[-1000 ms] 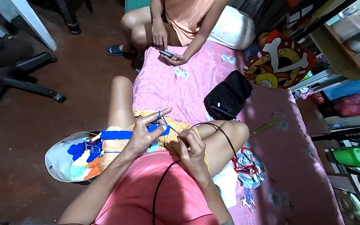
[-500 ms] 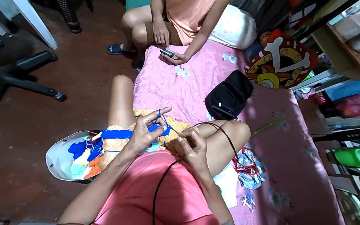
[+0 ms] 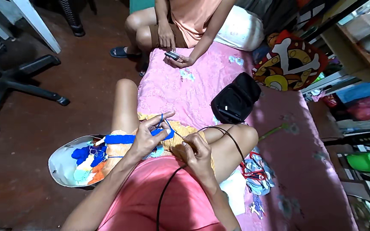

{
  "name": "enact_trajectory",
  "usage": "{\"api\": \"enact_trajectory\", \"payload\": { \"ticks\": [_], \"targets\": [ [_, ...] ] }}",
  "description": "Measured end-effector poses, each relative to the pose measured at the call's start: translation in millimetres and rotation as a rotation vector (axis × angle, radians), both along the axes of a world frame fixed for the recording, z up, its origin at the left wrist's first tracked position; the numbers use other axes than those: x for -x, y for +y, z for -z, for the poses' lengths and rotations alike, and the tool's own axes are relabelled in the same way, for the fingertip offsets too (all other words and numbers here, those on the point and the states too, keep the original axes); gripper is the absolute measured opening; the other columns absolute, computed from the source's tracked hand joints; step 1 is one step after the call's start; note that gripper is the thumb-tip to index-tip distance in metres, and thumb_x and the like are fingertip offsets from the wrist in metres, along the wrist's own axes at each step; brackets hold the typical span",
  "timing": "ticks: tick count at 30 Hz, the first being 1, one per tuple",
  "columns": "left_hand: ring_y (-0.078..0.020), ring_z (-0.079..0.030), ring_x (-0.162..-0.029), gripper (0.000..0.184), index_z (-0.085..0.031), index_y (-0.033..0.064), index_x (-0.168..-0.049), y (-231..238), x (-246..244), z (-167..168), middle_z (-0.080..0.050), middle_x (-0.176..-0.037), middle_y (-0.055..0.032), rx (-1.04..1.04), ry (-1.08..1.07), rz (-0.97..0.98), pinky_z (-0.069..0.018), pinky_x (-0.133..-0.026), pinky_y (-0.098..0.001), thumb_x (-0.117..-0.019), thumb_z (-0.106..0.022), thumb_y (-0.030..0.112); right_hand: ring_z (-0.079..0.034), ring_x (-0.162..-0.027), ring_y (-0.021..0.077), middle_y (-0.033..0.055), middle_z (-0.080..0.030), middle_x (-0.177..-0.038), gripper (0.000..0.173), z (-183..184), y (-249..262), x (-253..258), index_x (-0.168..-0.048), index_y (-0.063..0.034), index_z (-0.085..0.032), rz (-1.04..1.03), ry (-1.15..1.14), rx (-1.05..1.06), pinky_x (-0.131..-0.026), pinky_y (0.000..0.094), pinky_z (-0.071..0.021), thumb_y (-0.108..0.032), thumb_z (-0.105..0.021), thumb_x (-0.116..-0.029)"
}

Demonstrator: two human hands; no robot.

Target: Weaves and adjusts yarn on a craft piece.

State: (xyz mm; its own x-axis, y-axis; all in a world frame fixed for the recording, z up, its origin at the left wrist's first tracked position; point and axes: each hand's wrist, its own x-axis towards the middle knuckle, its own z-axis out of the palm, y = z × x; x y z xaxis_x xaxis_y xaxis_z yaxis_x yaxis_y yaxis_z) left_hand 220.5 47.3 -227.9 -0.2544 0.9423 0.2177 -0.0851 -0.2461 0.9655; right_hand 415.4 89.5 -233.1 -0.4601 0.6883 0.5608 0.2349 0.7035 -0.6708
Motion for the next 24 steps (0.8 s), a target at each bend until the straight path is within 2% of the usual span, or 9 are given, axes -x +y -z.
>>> {"api": "enact_trajectory", "payload": {
  "ticks": [3, 6, 9, 11, 15, 17, 21, 23, 24],
  "targets": [
    [-0.0020, -0.065, -0.074, 0.048, -0.065, 0.0061, -0.133, 0.5, 0.6, 0.4, -0.068, -0.082, 0.0084, 0.002, 0.013, 0.011, -0.0567, -0.073, -0.0188, -0.0855, -0.064, 0.003, -0.067, -0.087, 0.0075, 0.0115, -0.070, -0.092, 0.011, 3.0, 0.0, -2.2, -0.093, 0.0054, -0.070, -0.038, 0.066, 0.091, -0.077, 0.0181, -0.0560, 0.001, -0.060, -0.0892],
    [-0.0022, -0.064, -0.073, 0.048, -0.066, 0.0061, -0.132, 2.4, -0.1, 2.0, -0.067, -0.081, 0.0081, 0.002, -0.033, 0.026, -0.0557, -0.072, -0.0187, -0.0840, -0.063, 0.002, -0.066, -0.087, 0.0030, 0.0066, -0.070, -0.094, 0.010, 1.0, -2.0, -3.5, -0.096, 0.0060, -0.068, -0.100, 0.212, 0.366, -0.078, 0.0170, -0.0564, 0.005, -0.062, -0.0873],
    [-0.0022, -0.064, -0.071, 0.050, -0.067, 0.0065, -0.131, 3.9, -3.7, 1.9, -0.067, -0.077, 0.0078, 0.033, -0.135, 0.048, -0.0554, -0.070, -0.0184, -0.0822, -0.061, 0.000, -0.055, -0.066, -0.0023, 0.0008, -0.067, -0.091, 0.015, -3.1, -2.8, -4.0, -0.100, 0.0013, -0.065, -0.180, 0.379, 0.714, -0.059, 0.0137, -0.0471, 0.007, -0.062, -0.0864],
    [-0.0035, -0.064, -0.070, 0.051, -0.066, 0.0071, -0.133, 5.0, -7.4, 4.1, -0.067, -0.076, 0.0060, 0.067, -0.225, 0.064, -0.0554, -0.069, -0.0191, -0.0829, -0.060, -0.001, -0.049, -0.055, -0.0011, 0.0027, -0.067, -0.087, 0.019, -0.3, -0.9, -3.1, -0.105, -0.0005, -0.063, -0.290, 0.534, 0.944, -0.049, 0.0150, -0.0403, 0.007, -0.061, -0.0874],
    [-0.0041, -0.064, -0.073, 0.053, -0.063, 0.0055, -0.136, 6.7, -18.2, 9.9, -0.067, -0.080, 0.0058, 0.062, -0.229, 0.048, -0.0561, -0.072, -0.0204, -0.0838, -0.060, -0.002, -0.051, -0.052, 0.0022, 0.0052, -0.067, -0.083, 0.042, 4.9, 5.7, -0.7, -0.132, -0.0010, -0.054, -0.504, 0.717, 1.242, -0.046, 0.0163, -0.0413, 0.003, -0.062, -0.0910],
    [-0.0030, -0.065, -0.079, 0.051, -0.062, 0.0037, -0.136, 6.4, -22.9, 9.2, -0.068, -0.087, 0.0058, 0.046, -0.136, 0.034, -0.0559, -0.076, -0.0200, -0.0849, -0.060, -0.002, -0.052, -0.052, 0.0019, 0.0063, -0.068, -0.087, 0.044, 3.7, 8.4, 0.9, -0.136, 0.0000, -0.055, -0.520, 0.721, 1.249, -0.046, 0.0163, -0.0420, 0.001, -0.062, -0.0924],
    [-0.0027, -0.065, -0.080, 0.052, -0.059, 0.0007, -0.139, 3.6, -26.0, 5.7, -0.071, -0.092, 0.0041, 0.029, -0.055, -0.008, -0.0552, -0.076, -0.0188, -0.0870, -0.063, 0.001, -0.049, -0.059, -0.0020, 0.0067, -0.071, -0.103, 0.030, -3.7, 8.5, 2.7, -0.121, 0.0038, -0.066, -0.318, 0.513, 0.950, -0.050, 0.0148, -0.0391, 0.002, -0.058, -0.0923],
    [0.0002, -0.063, -0.075, 0.053, -0.057, -0.0008, -0.140, 3.0, -26.8, 4.9, -0.071, -0.092, 0.0050, 0.019, -0.010, -0.046, -0.0529, -0.071, -0.0161, -0.0870, -0.065, 0.001, -0.060, -0.075, 0.0000, 0.0074, -0.071, -0.108, 0.028, -5.6, 6.5, 2.3, -0.116, 0.0054, -0.069, -0.192, 0.340, 0.728, -0.064, 0.0159, -0.0495, 0.003, -0.057, -0.0907],
    [0.0005, -0.064, -0.077, 0.053, -0.057, -0.0009, -0.140, 2.6, -27.5, 6.4, -0.072, -0.094, 0.0040, 0.007, 0.037, -0.065, -0.0534, -0.072, -0.0158, -0.0876, -0.065, 0.003, -0.067, -0.091, 0.0045, 0.0104, -0.072, -0.111, 0.027, -5.7, 5.6, 1.4, -0.115, 0.0071, -0.069, -0.163, 0.265, 0.610, -0.080, 0.0198, -0.0559, 0.005, -0.057, -0.0909]
  ]
}}
